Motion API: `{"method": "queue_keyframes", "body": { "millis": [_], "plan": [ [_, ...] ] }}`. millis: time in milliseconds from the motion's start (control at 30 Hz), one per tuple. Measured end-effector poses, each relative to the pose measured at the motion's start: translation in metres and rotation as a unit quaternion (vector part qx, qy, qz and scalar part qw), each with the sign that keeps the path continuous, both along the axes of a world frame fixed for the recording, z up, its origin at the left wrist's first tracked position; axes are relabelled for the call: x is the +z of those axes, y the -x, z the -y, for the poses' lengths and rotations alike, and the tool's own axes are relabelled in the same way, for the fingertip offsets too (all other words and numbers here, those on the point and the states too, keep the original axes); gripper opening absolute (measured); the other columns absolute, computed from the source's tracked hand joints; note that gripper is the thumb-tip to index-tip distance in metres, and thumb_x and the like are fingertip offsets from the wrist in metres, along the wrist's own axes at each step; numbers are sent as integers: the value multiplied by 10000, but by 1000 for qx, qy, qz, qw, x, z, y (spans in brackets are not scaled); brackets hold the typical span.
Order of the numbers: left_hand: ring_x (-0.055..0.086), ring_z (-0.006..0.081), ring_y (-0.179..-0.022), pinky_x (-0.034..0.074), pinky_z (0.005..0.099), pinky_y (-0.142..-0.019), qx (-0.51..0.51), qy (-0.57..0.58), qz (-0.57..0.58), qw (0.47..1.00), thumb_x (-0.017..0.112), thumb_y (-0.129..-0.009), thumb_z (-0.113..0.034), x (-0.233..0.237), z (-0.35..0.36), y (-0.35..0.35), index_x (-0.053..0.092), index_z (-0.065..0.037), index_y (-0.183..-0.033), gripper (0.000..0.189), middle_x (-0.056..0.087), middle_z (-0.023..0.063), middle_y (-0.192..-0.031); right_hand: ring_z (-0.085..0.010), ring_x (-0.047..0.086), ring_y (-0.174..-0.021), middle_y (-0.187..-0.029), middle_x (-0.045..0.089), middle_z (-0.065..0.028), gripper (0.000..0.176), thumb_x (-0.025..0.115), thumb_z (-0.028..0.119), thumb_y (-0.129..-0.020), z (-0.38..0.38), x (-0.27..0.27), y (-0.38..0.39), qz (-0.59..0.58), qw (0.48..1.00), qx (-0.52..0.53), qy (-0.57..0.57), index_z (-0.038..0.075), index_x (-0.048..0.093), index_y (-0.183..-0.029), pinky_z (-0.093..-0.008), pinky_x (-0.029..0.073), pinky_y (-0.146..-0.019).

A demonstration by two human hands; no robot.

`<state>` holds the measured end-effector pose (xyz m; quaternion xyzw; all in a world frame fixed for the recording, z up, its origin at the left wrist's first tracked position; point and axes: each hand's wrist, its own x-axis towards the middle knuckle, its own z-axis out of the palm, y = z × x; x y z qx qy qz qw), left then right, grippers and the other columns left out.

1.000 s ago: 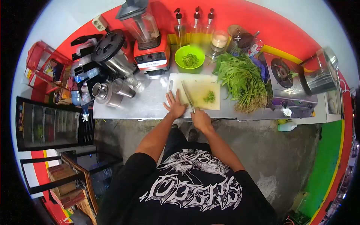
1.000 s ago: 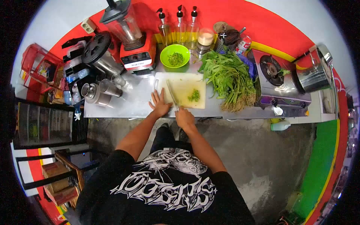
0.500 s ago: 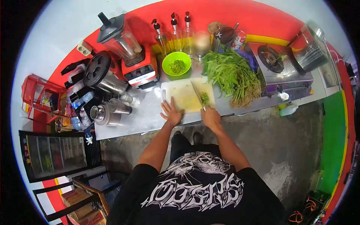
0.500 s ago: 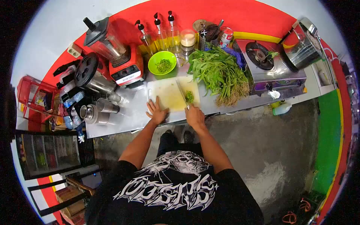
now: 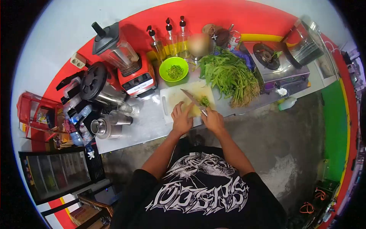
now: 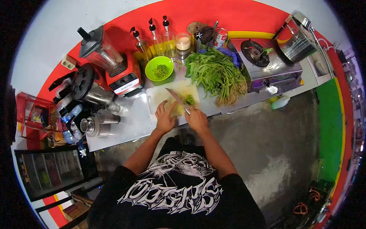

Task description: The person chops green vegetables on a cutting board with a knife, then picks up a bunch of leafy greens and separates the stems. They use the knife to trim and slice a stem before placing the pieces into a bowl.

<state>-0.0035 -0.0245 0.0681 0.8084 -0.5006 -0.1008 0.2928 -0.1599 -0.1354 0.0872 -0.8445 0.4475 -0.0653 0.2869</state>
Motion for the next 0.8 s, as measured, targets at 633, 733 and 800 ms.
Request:
{"method": "queue_keyframes", "body": {
  "millis": [633,733,800],
  "plan": [
    [352,405,-1357,320,545,-1062,-199,-35,73,977,642,-766,-59,-16,63,-20,643,-431,-1334,678,387,157,-1488,-409,672,-874,-921,705,-189,321,731,332,-875,5,48,64,-69,997,-28,2,67,622,-1019,-516,510,-738],
    [322,408,-1376,313,546,-1064,-197,-69,72,975,649,-782,-108,-24,75,-28,628,-436,-1351,657,355,143,-1516,-398,678,-866,-908,716,-171,304,737,334,-874,9,53,81,-67,997,-27,29,83,658,-1026,-501,512,-724],
    [303,397,-1397,287,561,-1092,-184,-85,79,976,644,-775,-125,-33,79,-33,636,-434,-1337,641,334,131,-1537,-389,686,-855,-897,727,-158,299,742,339,-873,10,55,90,-63,997,-22,48,94,687,-1034,-489,515,-713]
  ]
}}
